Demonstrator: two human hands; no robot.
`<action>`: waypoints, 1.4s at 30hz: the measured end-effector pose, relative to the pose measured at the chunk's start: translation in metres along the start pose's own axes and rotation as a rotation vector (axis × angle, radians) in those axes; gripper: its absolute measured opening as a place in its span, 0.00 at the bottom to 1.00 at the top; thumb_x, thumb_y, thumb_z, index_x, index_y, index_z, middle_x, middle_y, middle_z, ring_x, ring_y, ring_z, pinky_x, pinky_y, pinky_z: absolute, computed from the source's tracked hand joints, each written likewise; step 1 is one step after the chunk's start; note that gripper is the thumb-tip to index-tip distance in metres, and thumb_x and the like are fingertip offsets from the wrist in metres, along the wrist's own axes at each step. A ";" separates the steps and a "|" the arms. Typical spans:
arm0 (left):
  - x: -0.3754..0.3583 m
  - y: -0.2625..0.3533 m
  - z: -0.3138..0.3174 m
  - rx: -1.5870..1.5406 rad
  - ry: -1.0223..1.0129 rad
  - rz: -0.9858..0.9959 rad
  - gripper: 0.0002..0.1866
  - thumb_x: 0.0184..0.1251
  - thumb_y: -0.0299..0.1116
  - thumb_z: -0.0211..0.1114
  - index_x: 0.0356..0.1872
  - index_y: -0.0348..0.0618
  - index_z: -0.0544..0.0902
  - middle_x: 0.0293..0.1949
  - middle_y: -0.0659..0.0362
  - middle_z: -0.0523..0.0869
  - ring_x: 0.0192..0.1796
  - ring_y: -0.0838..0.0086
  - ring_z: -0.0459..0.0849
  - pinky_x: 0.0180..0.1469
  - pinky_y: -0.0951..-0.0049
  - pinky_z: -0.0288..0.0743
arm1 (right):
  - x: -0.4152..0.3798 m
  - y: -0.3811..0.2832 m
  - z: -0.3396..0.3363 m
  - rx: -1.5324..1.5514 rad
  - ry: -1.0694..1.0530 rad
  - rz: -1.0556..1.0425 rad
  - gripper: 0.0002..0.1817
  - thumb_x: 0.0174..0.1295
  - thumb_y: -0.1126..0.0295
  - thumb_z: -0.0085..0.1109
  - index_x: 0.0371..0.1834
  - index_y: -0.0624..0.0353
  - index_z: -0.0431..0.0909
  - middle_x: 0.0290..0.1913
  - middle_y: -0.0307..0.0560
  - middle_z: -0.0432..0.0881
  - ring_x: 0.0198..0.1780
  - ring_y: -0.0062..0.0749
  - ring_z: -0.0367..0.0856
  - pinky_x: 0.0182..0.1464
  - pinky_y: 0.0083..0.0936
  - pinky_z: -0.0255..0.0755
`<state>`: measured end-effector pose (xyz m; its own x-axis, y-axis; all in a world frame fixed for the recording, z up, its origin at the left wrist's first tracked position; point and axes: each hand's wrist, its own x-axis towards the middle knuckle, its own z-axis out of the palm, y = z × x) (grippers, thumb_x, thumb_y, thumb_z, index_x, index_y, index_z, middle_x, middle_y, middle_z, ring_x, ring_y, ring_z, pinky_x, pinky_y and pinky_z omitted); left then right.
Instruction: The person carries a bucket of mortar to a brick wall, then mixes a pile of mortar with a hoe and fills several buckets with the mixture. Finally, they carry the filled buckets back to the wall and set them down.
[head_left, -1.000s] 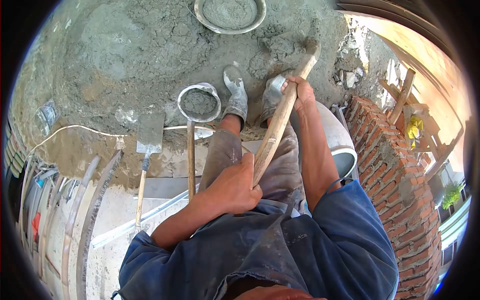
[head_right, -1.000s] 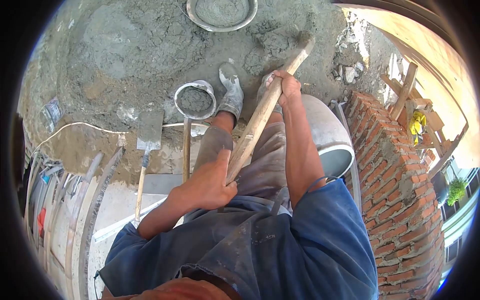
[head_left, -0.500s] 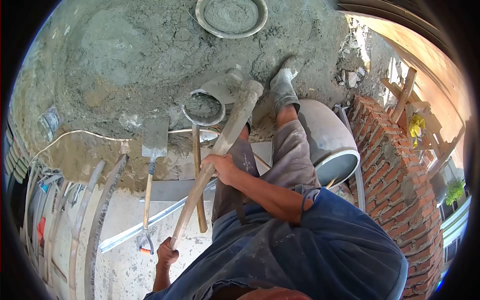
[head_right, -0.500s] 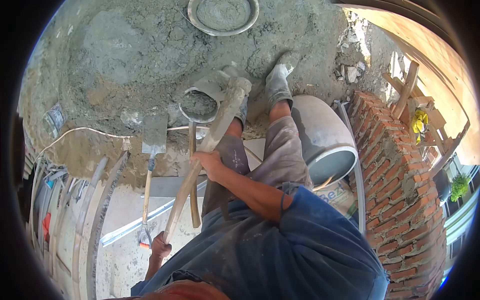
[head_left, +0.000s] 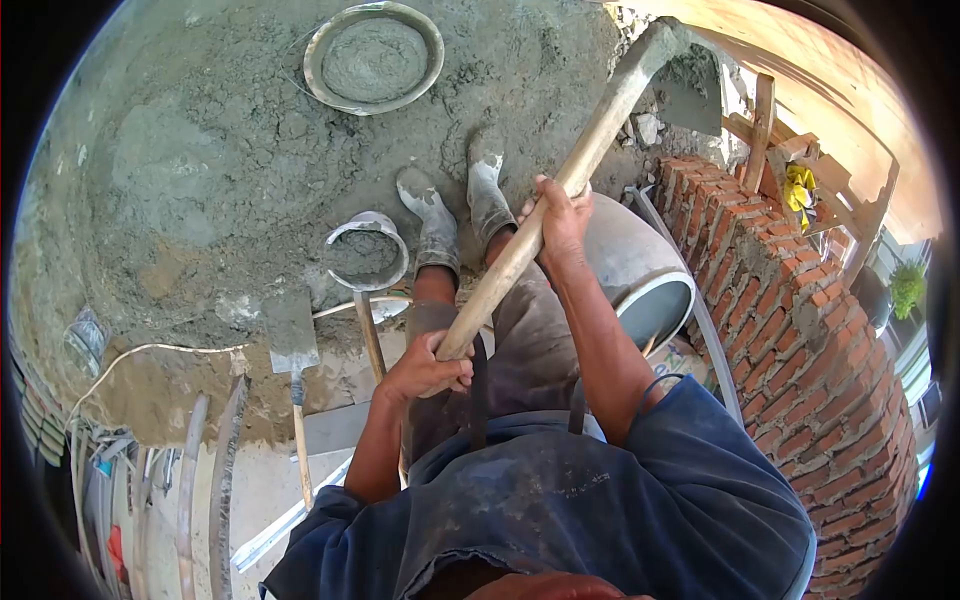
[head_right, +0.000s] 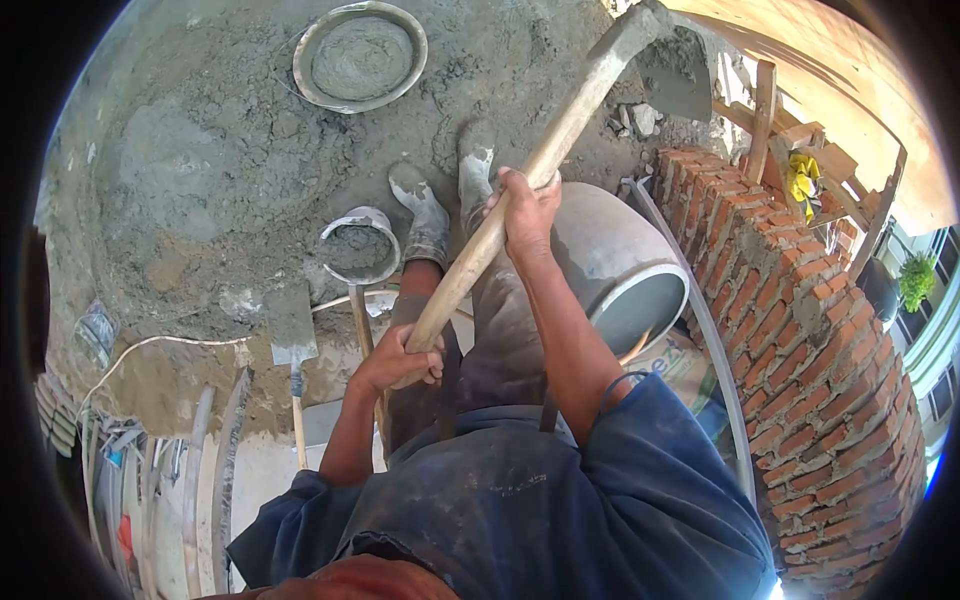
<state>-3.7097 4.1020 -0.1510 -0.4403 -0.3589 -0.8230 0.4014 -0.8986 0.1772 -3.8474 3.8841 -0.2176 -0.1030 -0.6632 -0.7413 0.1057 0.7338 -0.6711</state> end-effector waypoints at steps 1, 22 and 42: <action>0.014 0.000 -0.002 -0.180 -0.064 -0.035 0.15 0.56 0.33 0.66 0.41 0.37 0.75 0.29 0.56 0.82 0.31 0.73 0.83 0.30 0.77 0.77 | 0.011 0.009 0.002 -0.041 0.023 0.026 0.22 0.51 0.77 0.58 0.44 0.59 0.55 0.26 0.47 0.71 0.16 0.29 0.73 0.15 0.28 0.71; 0.073 0.021 -0.058 0.724 0.611 -0.192 0.23 0.38 0.32 0.63 0.41 0.37 0.74 0.33 0.42 0.82 0.40 0.48 0.82 0.44 0.59 0.75 | 0.148 0.160 0.015 0.351 -0.005 0.802 0.12 0.54 0.74 0.60 0.36 0.59 0.65 0.22 0.46 0.70 0.15 0.32 0.69 0.16 0.34 0.69; 0.165 -0.077 -0.035 0.771 0.779 0.089 0.14 0.49 0.34 0.66 0.37 0.41 0.77 0.31 0.46 0.82 0.37 0.48 0.81 0.41 0.56 0.73 | 0.082 0.082 0.016 -0.204 0.261 -0.208 0.14 0.54 0.74 0.59 0.36 0.64 0.63 0.21 0.43 0.72 0.14 0.24 0.70 0.16 0.22 0.65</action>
<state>-3.7854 4.1213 -0.3188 0.3015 -0.4168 -0.8576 -0.3226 -0.8910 0.3196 -3.8317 3.8875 -0.3338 -0.3526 -0.7605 -0.5453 -0.1401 0.6190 -0.7728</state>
